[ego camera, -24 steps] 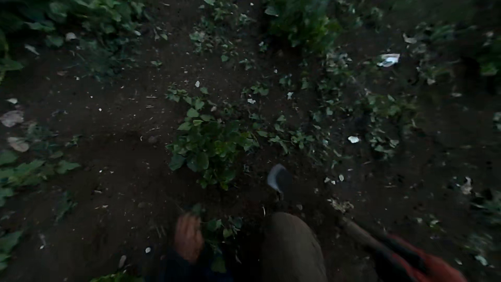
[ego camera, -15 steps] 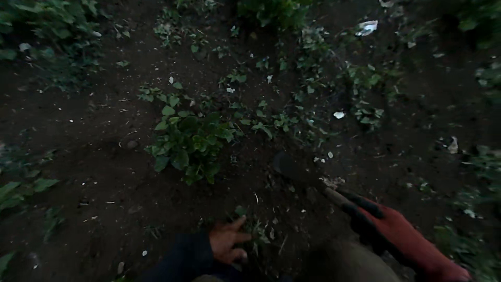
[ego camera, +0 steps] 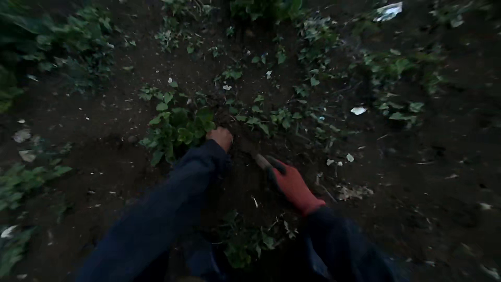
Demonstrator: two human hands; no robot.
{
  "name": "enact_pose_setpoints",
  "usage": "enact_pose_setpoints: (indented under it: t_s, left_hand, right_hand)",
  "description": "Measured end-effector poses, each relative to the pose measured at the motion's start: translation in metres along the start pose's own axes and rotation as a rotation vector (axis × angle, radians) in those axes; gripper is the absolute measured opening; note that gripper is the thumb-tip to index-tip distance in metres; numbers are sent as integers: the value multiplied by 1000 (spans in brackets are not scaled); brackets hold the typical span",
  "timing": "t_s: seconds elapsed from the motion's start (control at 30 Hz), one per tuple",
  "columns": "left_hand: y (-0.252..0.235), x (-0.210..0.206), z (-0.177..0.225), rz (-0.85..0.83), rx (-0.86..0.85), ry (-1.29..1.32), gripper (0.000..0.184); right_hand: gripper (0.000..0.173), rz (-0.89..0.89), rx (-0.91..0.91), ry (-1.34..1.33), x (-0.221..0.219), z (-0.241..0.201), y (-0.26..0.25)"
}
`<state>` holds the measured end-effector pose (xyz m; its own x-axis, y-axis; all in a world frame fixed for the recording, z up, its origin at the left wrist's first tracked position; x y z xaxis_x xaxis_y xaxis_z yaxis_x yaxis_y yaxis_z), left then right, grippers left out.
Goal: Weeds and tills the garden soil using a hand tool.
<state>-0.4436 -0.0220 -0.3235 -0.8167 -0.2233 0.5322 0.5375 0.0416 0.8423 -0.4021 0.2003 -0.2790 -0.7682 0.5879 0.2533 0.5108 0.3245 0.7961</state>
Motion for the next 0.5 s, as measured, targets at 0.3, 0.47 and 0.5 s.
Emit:
enact_pose_setpoints:
  t_s: [0.3,0.47,0.5]
  left_hand:
    - [93,-62,43,-165,-82,130,51]
    - [40,-38,-5,-107,327,203,70]
    - [31,-38,-10,-114,364,202,66]
  right_hand:
    - [46,-152,-178,-59,40,72,113]
    - [44,-126,-13,-59,15,78,46]
    - [45,-130,11,-59,10,70,31]
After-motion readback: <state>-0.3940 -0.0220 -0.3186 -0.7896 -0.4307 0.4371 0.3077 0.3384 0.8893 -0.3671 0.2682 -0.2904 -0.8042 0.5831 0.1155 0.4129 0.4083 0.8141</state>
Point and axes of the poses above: each hand's wrist, its own y-axis away from the middle knuckle, its own x-axis out of the back of the hand, z = x × y, the point moved 6 cm from there along -y, towards the middle knuckle, and after that the axes turned 10 degrees about -z, right-handed, at the moved point
